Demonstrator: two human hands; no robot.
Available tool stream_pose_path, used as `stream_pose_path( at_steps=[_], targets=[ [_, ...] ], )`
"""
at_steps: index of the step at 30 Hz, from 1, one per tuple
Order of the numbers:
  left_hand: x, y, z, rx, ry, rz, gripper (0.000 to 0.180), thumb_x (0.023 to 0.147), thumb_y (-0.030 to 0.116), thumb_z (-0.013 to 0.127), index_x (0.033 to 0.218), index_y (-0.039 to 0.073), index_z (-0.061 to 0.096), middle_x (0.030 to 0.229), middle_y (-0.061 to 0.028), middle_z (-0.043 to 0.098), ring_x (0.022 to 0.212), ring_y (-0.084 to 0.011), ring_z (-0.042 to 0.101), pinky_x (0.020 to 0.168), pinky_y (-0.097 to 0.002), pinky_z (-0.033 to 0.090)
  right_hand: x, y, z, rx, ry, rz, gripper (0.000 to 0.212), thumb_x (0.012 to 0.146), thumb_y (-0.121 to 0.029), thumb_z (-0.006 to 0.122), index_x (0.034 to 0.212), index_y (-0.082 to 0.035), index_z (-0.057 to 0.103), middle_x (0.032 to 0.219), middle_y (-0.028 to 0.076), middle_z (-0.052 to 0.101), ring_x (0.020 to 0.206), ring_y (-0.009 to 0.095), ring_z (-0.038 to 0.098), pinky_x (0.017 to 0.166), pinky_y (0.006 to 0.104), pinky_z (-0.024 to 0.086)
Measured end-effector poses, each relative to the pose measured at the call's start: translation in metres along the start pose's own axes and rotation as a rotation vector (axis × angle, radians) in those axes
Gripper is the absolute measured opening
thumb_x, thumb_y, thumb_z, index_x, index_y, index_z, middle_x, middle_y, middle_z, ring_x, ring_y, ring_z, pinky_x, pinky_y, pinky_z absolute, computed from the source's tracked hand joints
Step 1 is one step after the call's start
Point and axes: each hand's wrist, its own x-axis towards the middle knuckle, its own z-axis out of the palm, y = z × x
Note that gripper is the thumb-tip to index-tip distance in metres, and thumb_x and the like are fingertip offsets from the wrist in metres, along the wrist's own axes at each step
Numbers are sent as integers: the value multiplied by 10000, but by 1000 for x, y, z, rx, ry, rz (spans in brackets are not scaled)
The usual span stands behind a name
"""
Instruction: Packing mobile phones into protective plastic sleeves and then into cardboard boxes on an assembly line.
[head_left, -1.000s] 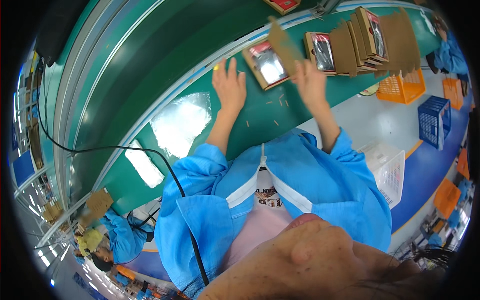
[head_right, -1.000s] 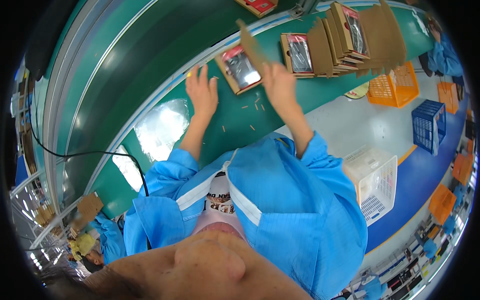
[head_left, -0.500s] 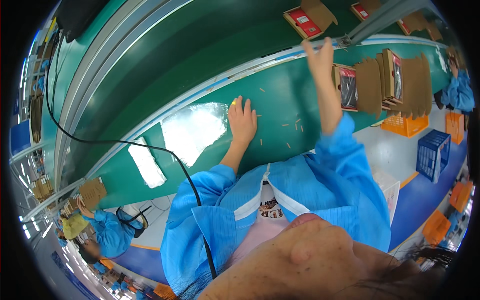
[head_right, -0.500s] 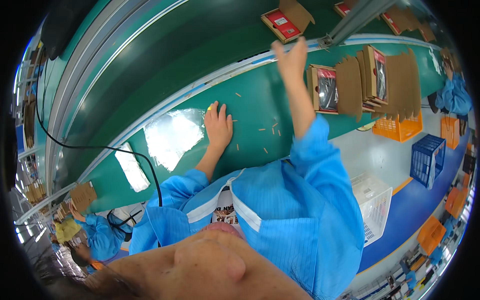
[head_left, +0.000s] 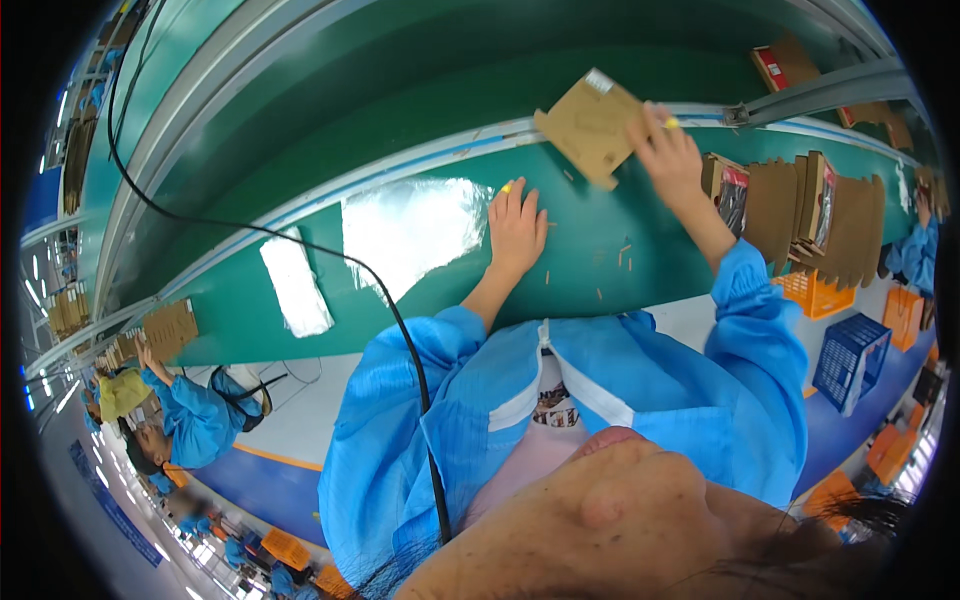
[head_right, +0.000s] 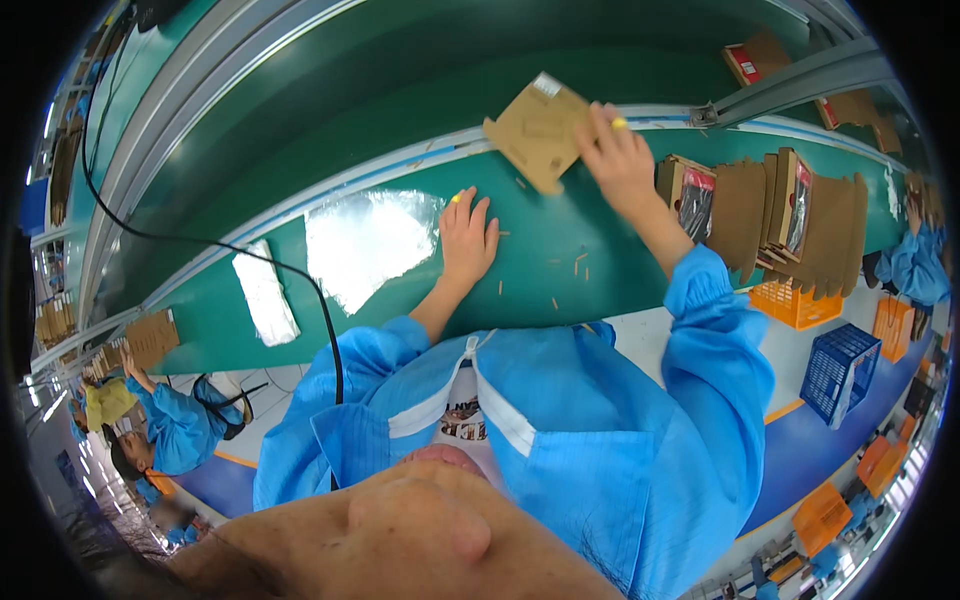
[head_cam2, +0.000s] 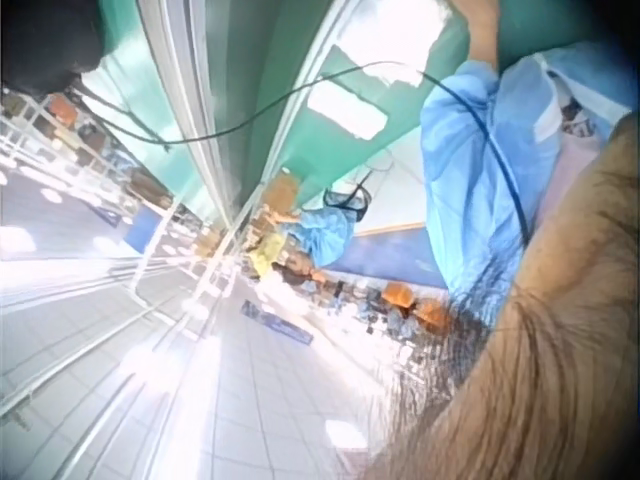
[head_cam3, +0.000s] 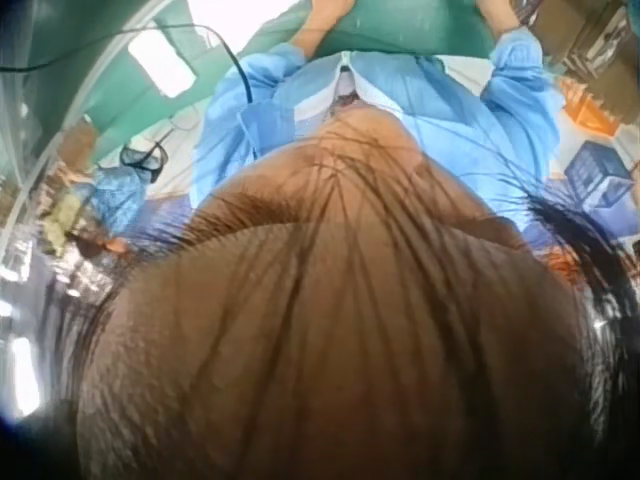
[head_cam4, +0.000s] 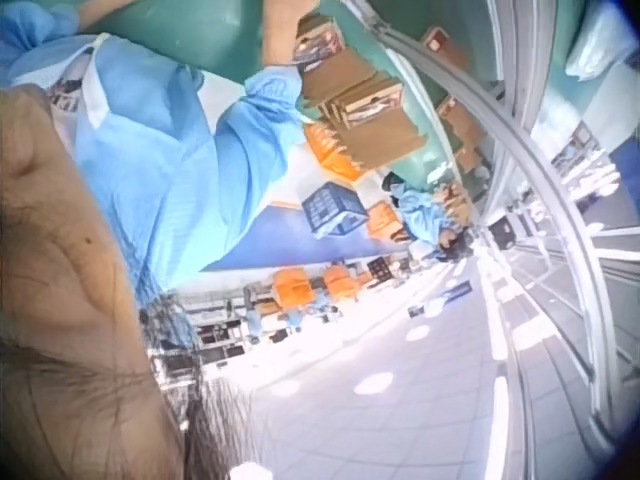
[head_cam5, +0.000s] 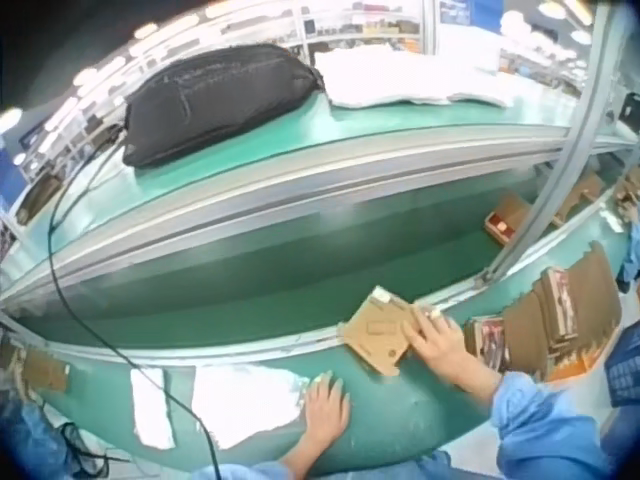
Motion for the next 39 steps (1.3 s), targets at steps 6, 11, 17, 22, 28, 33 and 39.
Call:
stream_pose_path(
  at_steps=[6,11,17,22,28,33,39],
  targets=[
    [-1,-1,6,-25,23,13,350,779,114,603,1100,-14,544,1243,-194,465,1159,-376,425,976,-463,347,-39,-24,-33,126,-13,-299,288,760,-131,550,1041,-121,610,1224,47,554,1057,222,548,804,387,404],
    [-9,-9,-5,-154,98,35,280,778,65,591,1049,1,559,1094,-177,521,1008,-374,482,880,-450,390,-34,12,-27,-2,-15,379,308,757,-149,607,1064,-166,623,1161,43,560,969,286,540,778,433,412],
    [-21,-47,-31,161,254,-295,229,760,135,667,933,30,559,944,-138,509,870,-335,486,745,-431,394,-36,-5,-89,-291,16,621,394,809,-241,662,1135,-52,546,1200,181,529,962,352,537,780,457,427],
    [-25,-63,-15,269,73,-278,145,826,142,601,891,23,550,869,-140,551,810,-325,521,697,-422,419,-11,-124,-45,308,-490,444,627,805,-458,634,1281,-85,469,1249,223,512,1054,383,552,798,490,472],
    [-34,-54,-27,214,29,-168,118,830,128,588,878,30,543,850,-131,541,796,-314,518,697,-419,419,-6,-142,-5,499,-820,491,745,710,-441,712,1343,-182,416,1213,197,427,1038,371,530,818,487,494],
    [-46,-54,-44,176,-46,-175,104,794,92,583,868,38,535,869,-130,544,813,-309,518,697,-414,431,-18,-91,-19,1105,-658,997,523,753,-483,712,991,-23,641,981,178,563,772,245,637,596,296,545],
    [-46,-55,-37,52,-43,-112,67,782,72,580,839,37,580,807,-128,557,800,-317,536,699,-412,448,-38,-133,-44,1881,-326,1273,348,920,-231,581,1145,28,524,1024,85,580,863,159,609,722,288,576]
  ],
)
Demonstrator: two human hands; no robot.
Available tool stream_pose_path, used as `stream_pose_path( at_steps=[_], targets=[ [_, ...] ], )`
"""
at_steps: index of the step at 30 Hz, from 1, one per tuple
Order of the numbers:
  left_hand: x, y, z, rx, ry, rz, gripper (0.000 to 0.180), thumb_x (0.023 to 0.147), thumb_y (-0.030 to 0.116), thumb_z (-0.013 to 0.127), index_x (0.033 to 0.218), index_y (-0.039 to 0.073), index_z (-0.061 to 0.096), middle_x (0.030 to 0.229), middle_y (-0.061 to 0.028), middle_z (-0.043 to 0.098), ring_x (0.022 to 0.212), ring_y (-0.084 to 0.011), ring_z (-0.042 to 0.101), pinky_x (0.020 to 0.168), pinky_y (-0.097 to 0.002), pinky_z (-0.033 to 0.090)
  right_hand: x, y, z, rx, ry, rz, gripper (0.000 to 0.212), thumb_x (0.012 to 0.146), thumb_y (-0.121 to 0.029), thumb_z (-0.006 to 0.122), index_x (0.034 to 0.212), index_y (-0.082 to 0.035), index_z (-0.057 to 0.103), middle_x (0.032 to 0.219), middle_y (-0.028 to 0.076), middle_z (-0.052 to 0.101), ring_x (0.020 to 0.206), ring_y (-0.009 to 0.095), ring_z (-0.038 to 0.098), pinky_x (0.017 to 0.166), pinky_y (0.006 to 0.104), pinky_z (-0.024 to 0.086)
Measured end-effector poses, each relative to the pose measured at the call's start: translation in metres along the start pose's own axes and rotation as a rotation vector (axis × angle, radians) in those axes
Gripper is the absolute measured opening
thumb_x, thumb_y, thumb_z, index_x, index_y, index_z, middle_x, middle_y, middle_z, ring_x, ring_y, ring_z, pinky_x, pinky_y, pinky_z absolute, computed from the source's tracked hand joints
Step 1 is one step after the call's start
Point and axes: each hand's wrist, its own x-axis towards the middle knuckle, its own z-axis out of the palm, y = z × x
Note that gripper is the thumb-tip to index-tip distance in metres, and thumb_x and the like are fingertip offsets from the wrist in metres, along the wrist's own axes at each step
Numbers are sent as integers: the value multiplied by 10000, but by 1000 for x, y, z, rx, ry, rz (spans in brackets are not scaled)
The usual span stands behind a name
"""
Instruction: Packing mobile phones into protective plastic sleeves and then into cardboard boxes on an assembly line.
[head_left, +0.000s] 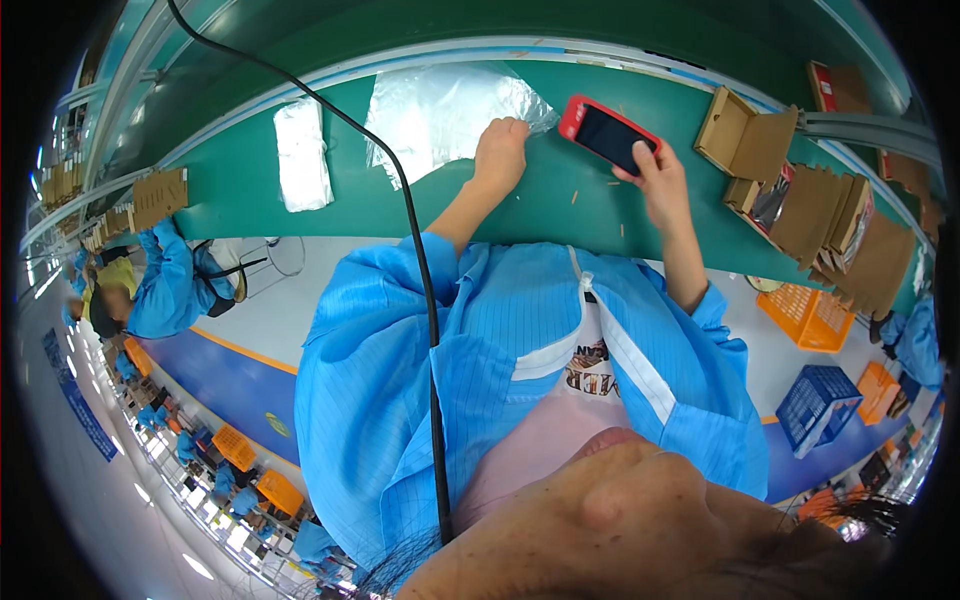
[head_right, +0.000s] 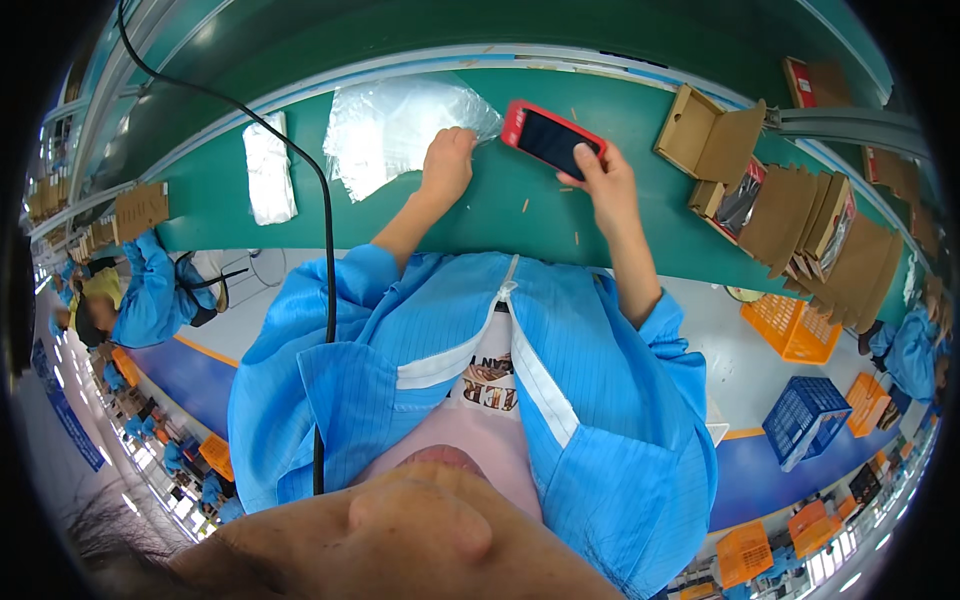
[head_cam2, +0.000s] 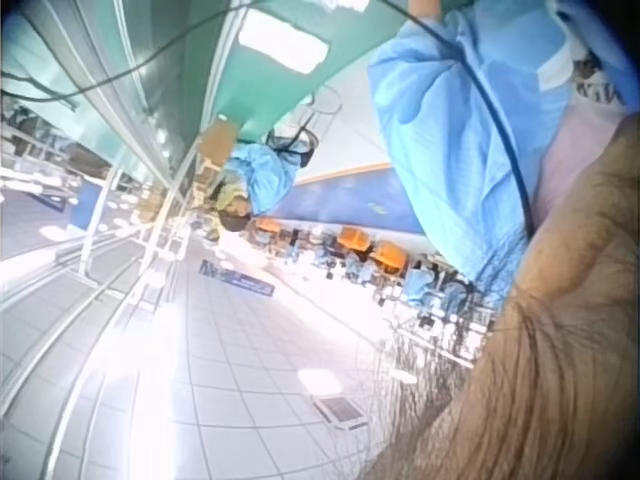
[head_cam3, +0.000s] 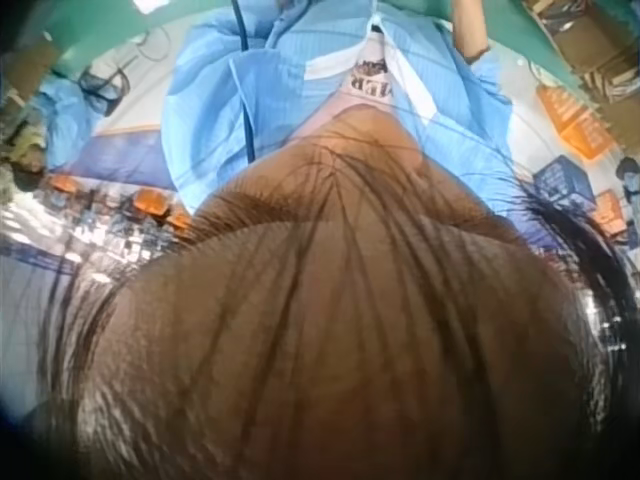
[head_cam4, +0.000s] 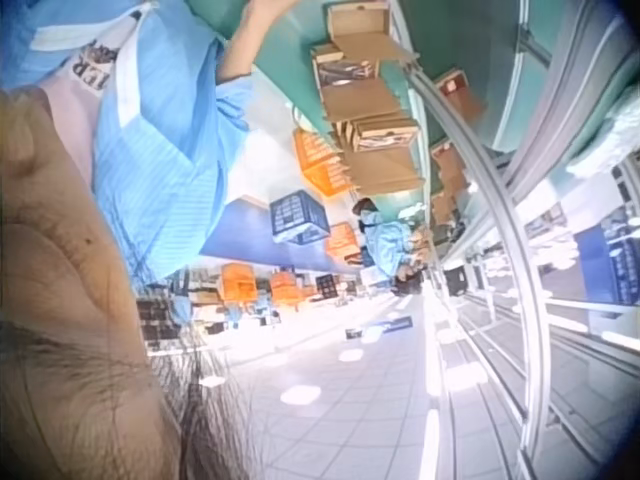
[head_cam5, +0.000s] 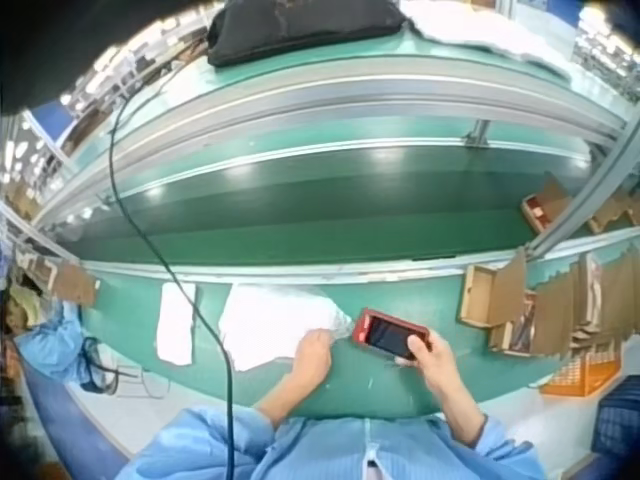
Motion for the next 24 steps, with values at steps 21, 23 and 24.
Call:
stream_pose_path(
  at_steps=[21,23,24],
  targets=[
    [22,63,-43,-182,149,309,157,695,19,600,850,42,591,752,-93,520,685,-281,508,610,-388,420,-27,21,36,202,-114,205,273,927,-261,577,971,3,525,895,69,585,728,121,606,654,263,554],
    [29,76,-51,-217,155,307,175,682,-2,606,853,32,594,743,-95,513,684,-281,507,601,-387,418,-30,22,30,228,-61,220,291,931,-260,568,1013,8,492,932,82,571,758,126,601,746,293,562],
    [33,82,-52,-225,154,323,177,670,13,590,843,48,592,737,-83,510,695,-274,515,606,-380,431,-29,29,21,307,-43,207,291,930,-257,570,1014,9,489,959,86,565,797,129,600,774,300,555]
  ],
)
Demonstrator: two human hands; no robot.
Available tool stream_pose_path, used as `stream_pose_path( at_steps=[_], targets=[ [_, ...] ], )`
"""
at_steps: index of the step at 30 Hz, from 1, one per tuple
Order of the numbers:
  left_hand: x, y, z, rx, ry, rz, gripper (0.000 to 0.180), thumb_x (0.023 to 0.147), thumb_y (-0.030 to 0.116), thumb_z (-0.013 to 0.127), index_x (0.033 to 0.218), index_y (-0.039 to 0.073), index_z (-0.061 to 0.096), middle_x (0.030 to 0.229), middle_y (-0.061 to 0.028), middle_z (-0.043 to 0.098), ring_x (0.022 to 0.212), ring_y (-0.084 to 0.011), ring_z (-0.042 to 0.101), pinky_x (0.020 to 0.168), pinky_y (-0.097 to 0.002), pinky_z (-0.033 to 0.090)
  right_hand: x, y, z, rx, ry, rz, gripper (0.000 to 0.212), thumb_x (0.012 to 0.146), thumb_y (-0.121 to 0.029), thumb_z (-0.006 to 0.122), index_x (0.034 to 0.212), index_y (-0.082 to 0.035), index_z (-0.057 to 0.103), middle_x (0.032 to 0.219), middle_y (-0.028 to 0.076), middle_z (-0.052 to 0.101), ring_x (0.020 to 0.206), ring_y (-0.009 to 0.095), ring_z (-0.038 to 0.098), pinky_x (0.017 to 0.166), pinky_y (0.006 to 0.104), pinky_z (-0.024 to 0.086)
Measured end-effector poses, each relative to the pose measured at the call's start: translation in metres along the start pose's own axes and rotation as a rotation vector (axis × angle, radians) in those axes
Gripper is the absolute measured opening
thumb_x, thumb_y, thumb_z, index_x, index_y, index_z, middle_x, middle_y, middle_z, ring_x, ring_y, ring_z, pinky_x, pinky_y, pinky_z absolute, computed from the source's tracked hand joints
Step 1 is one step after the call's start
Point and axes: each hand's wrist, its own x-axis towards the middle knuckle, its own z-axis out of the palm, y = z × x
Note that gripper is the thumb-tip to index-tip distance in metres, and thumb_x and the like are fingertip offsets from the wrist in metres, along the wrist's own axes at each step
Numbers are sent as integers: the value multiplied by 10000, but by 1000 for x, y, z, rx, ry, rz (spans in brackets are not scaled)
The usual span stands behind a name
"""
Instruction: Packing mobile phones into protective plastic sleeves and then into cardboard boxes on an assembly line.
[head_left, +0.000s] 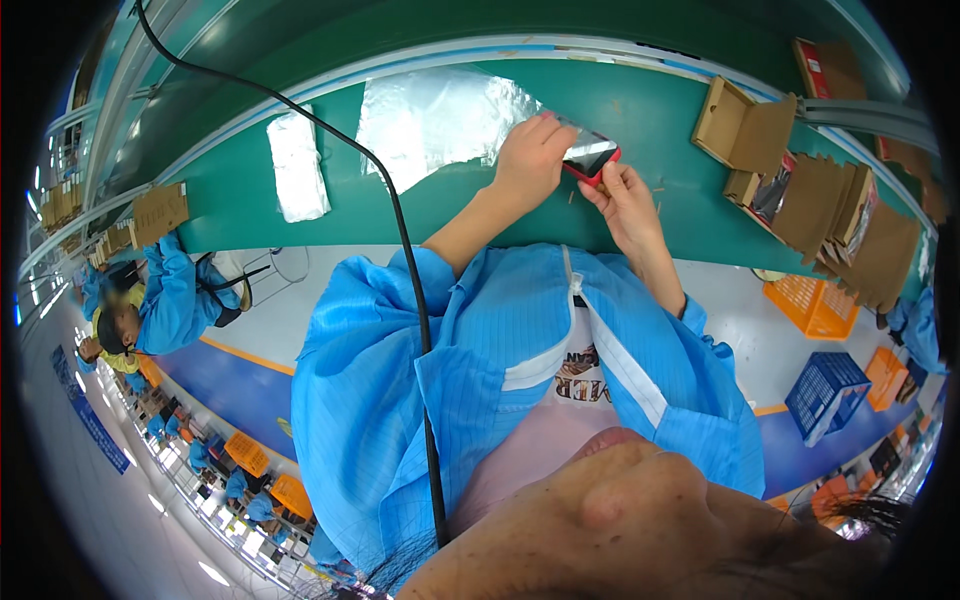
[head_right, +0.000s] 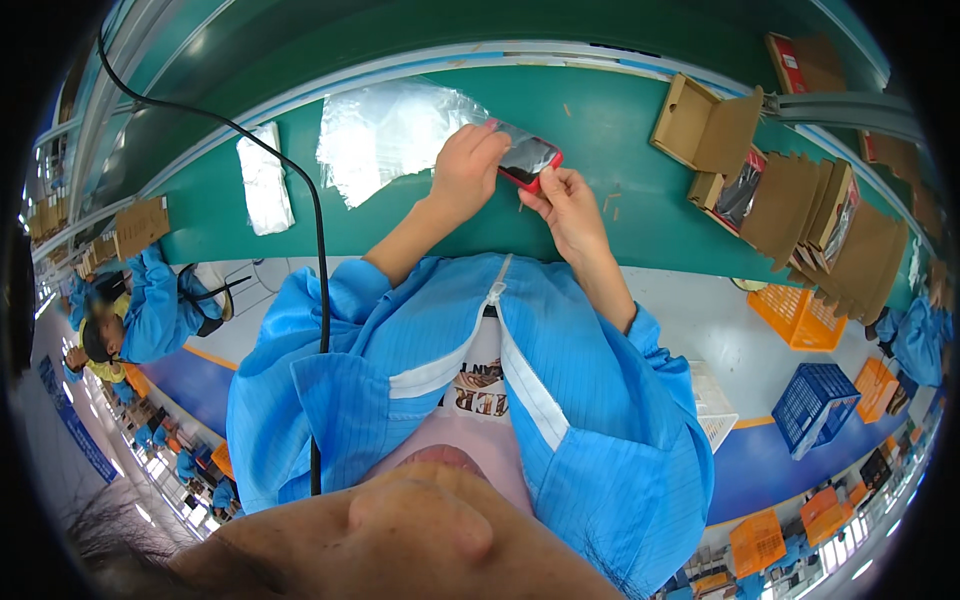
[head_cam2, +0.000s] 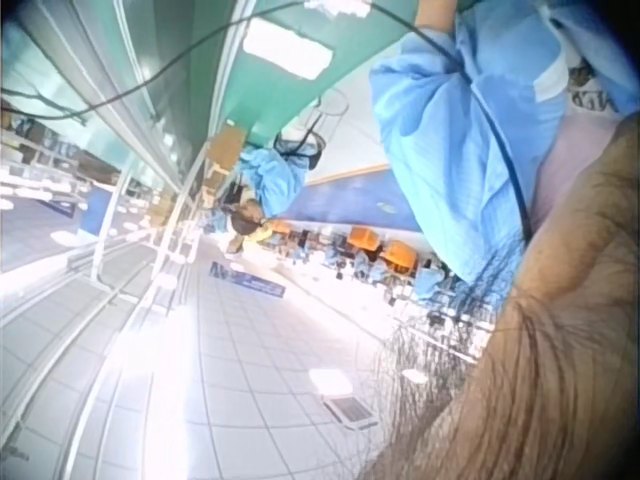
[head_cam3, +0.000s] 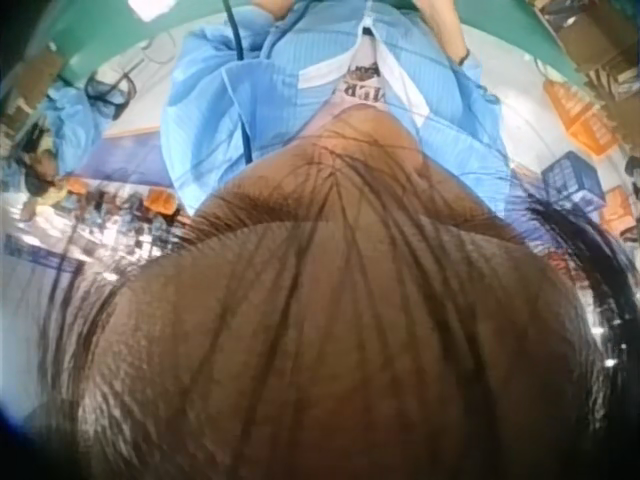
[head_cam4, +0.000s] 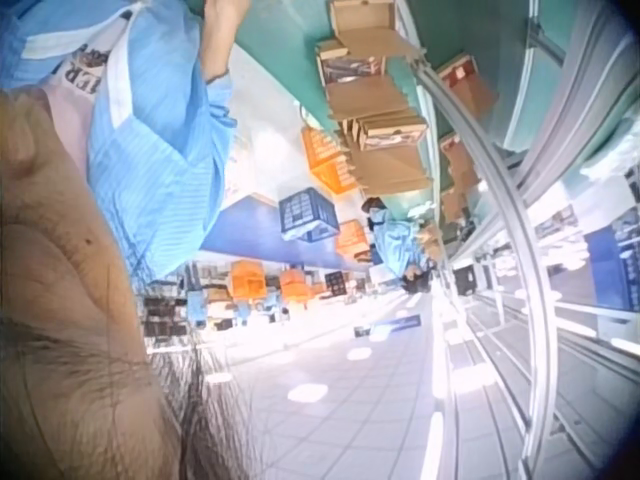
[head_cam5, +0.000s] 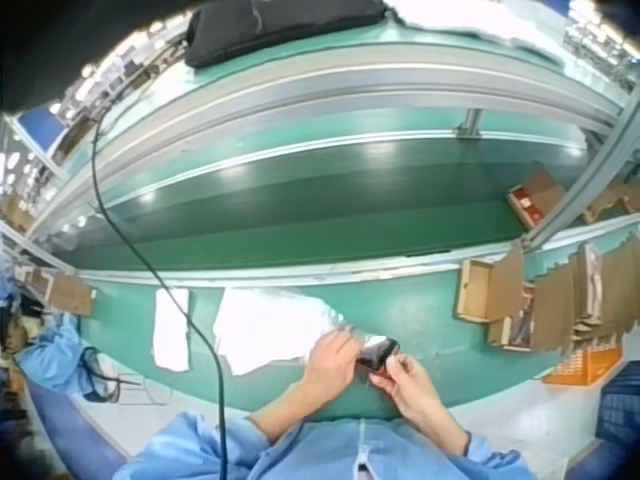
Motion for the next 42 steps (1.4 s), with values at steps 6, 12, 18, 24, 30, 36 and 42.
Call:
stream_pose_path(
  at_steps=[6,12,18,24,30,36,42],
  targets=[
    [16,17,-5,-19,-43,46,147,669,63,589,816,72,585,741,-70,525,715,-266,537,630,-371,457,-12,-32,1,80,-64,11,620,950,-493,398,1257,46,386,1200,191,503,1030,273,585,914,408,504],
    [29,58,1,-177,-255,305,147,690,110,624,832,79,603,823,-69,566,757,-274,545,651,-379,460,1,-27,-7,294,-151,171,350,946,-276,517,1146,11,516,1021,104,615,929,174,615,750,313,530],
    [-5,18,11,-617,-43,-873,370,876,281,617,1096,-7,542,945,-105,614,850,-192,585,717,-357,492,-11,-36,-1,-51,16,-80,441,862,-39,569,1278,31,440,1087,74,586,868,108,583,701,224,491],
    [25,0,37,-1607,-199,-1364,272,909,254,592,1091,55,555,1002,-64,631,884,-182,621,780,-367,502,-26,-33,-2,-541,179,-405,456,862,-92,611,1285,-1,467,1038,88,610,751,69,559,585,187,435],
    [39,6,39,-1756,-536,-1366,367,935,279,543,1190,18,504,1115,-116,600,1019,-251,587,878,-450,480,-31,-51,-30,-381,-3,-5,96,874,-59,550,929,-3,605,718,44,625,533,69,552,425,196,398],
    [53,33,38,-1583,-871,-1349,393,958,294,495,1248,31,461,1114,-99,602,986,-209,619,885,-405,510,-28,-50,-38,-1204,258,-653,114,780,-92,623,886,-48,621,712,154,626,646,293,636,567,397,487],
    [79,21,91,-1110,-626,-932,269,956,169,488,1141,-24,515,1019,-104,625,904,-208,613,768,-345,492,-54,-99,-72,-1391,1055,-901,479,779,-282,720,1131,-30,514,950,136,589,758,290,585,639,394,479]
  ],
)
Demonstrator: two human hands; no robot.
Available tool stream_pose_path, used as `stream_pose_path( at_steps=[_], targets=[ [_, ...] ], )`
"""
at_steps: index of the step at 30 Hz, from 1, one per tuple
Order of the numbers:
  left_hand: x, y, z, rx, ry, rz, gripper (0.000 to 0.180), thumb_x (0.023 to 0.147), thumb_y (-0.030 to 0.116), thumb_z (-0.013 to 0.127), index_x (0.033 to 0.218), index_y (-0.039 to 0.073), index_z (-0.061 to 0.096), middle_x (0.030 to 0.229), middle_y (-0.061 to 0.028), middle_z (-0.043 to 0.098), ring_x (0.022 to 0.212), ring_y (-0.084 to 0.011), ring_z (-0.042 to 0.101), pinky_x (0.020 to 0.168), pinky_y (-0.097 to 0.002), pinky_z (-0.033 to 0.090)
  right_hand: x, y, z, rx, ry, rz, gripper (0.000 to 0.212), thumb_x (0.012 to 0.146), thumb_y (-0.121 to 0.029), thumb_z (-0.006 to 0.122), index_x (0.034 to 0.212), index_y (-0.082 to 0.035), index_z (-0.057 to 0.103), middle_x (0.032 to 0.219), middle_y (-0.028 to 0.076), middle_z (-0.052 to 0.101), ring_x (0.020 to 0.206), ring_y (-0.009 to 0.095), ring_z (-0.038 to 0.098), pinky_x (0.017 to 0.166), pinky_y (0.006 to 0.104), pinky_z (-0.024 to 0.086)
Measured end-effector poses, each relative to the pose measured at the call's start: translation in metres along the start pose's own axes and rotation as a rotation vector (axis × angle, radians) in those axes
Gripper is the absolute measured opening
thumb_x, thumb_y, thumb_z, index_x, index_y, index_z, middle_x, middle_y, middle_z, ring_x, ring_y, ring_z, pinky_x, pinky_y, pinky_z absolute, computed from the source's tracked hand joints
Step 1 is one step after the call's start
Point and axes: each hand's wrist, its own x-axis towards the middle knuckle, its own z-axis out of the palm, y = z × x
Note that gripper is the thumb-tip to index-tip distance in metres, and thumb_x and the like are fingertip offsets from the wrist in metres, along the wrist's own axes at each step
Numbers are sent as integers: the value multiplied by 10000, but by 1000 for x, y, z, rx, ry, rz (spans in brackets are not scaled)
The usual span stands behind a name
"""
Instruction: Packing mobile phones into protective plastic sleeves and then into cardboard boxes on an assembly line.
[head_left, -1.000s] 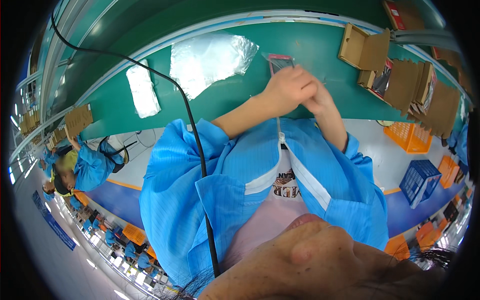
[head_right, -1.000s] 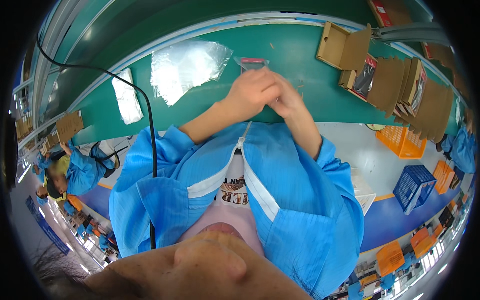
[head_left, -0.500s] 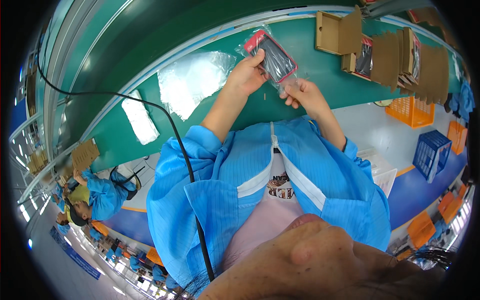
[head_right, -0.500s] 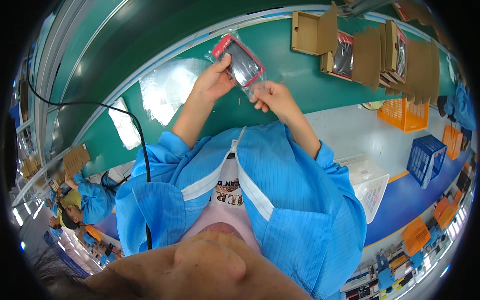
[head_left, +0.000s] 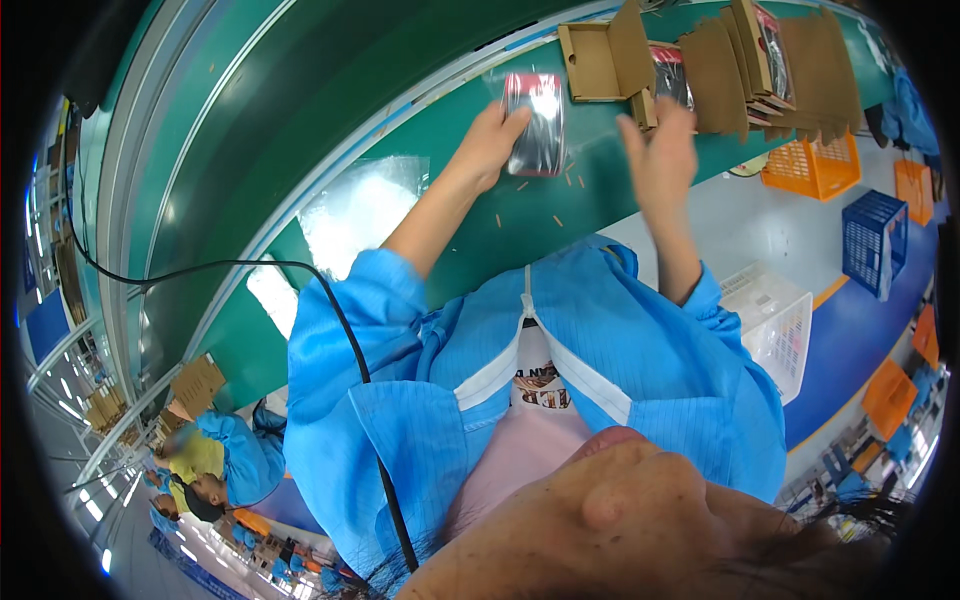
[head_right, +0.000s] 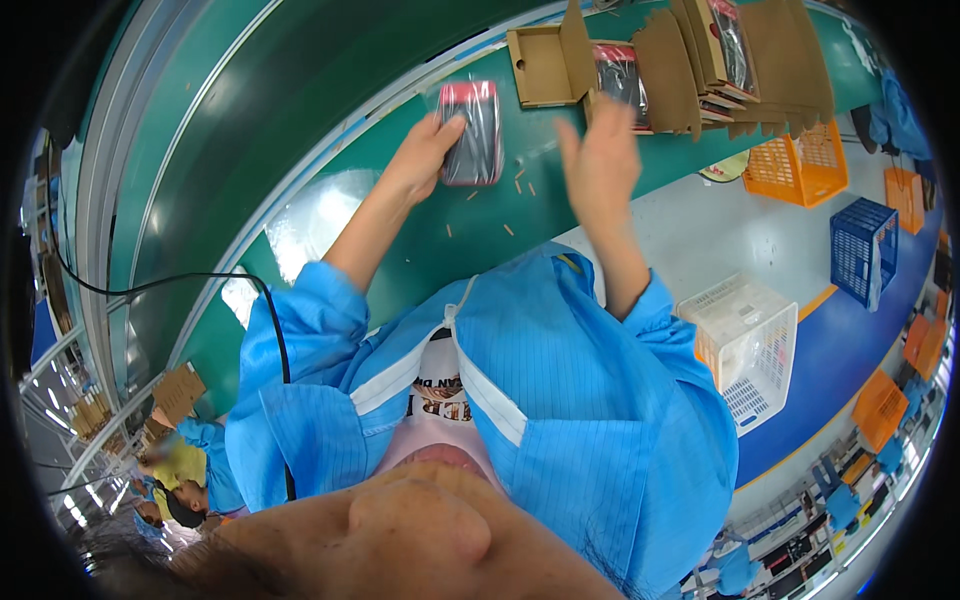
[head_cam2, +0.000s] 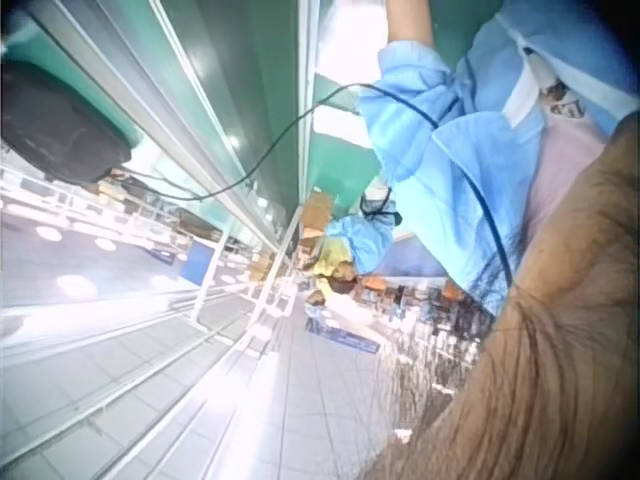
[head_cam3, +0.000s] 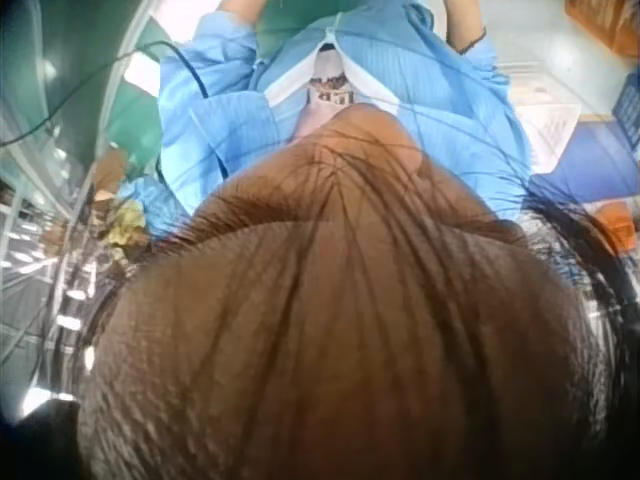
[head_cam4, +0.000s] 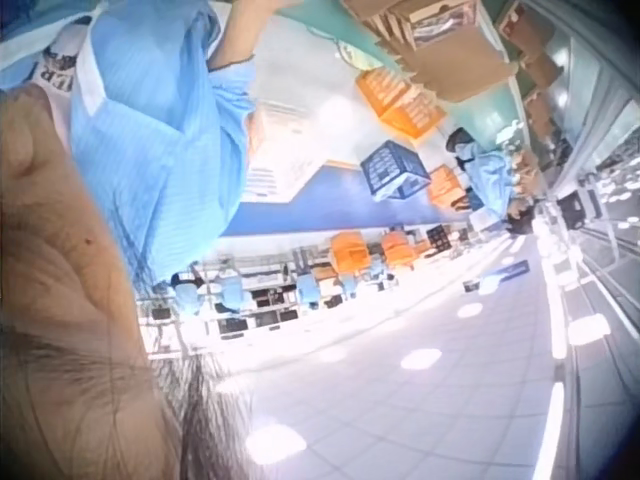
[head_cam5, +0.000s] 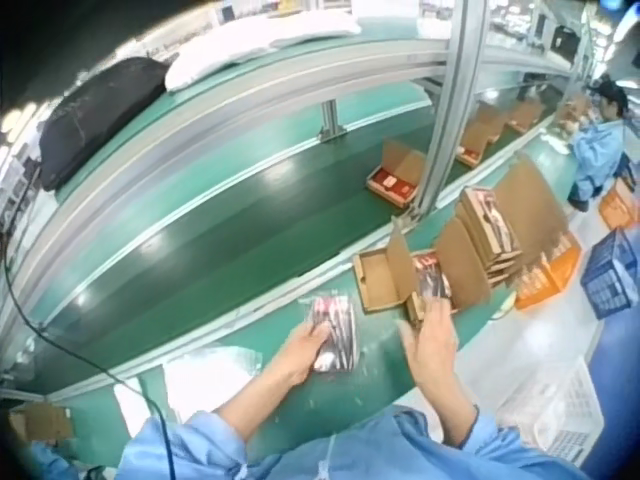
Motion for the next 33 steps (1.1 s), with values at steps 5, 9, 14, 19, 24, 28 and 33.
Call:
stream_pose_path(
  at_steps=[5,9,14,19,24,28,33],
  targets=[
    [83,20,75,522,431,536,354,864,213,566,1024,-94,496,905,-262,607,817,-400,588,747,-409,469,61,13,4,-273,62,-92,360,806,-315,663,1014,-29,594,975,139,577,864,340,545,696,417,489],
    [118,-4,93,1175,498,458,643,814,372,601,1285,-24,413,1387,-278,316,1312,-414,239,1014,-609,175,73,26,39,-477,31,-160,179,777,-263,634,783,-88,596,768,83,631,771,293,579,596,381,511],
    [129,-23,88,1295,623,666,664,820,324,616,1342,-2,367,1433,-260,248,1302,-422,253,1065,-569,170,71,22,41,-434,-228,21,117,843,-112,475,946,-56,468,694,120,641,624,291,664,487,427,515],
    [118,-19,76,1038,697,674,533,842,241,586,1286,-6,426,1387,-222,322,1259,-413,303,1031,-535,241,80,36,24,-219,-160,-37,178,911,-237,504,957,-69,472,609,186,595,588,383,614,522,501,479],
    [80,-22,32,1004,679,754,476,853,199,543,1258,-30,442,1336,-218,386,1210,-407,342,1010,-522,261,103,35,-63,-65,-111,-145,186,908,-214,520,990,-56,466,635,186,594,611,394,597,536,489,466],
    [59,-28,33,1022,586,856,450,859,200,529,1232,-38,448,1329,-212,391,1221,-401,340,1023,-504,254,100,50,-98,-302,-100,-169,277,897,-254,547,1091,-62,499,686,157,622,643,365,621,530,473,466],
    [25,-12,60,1036,313,1043,426,833,177,558,1204,-16,476,1325,-194,401,1232,-392,357,1024,-490,286,80,3,-101,-797,62,-335,383,824,-207,629,1160,-56,528,1043,110,606,989,303,571,749,392,480]
  ],
)
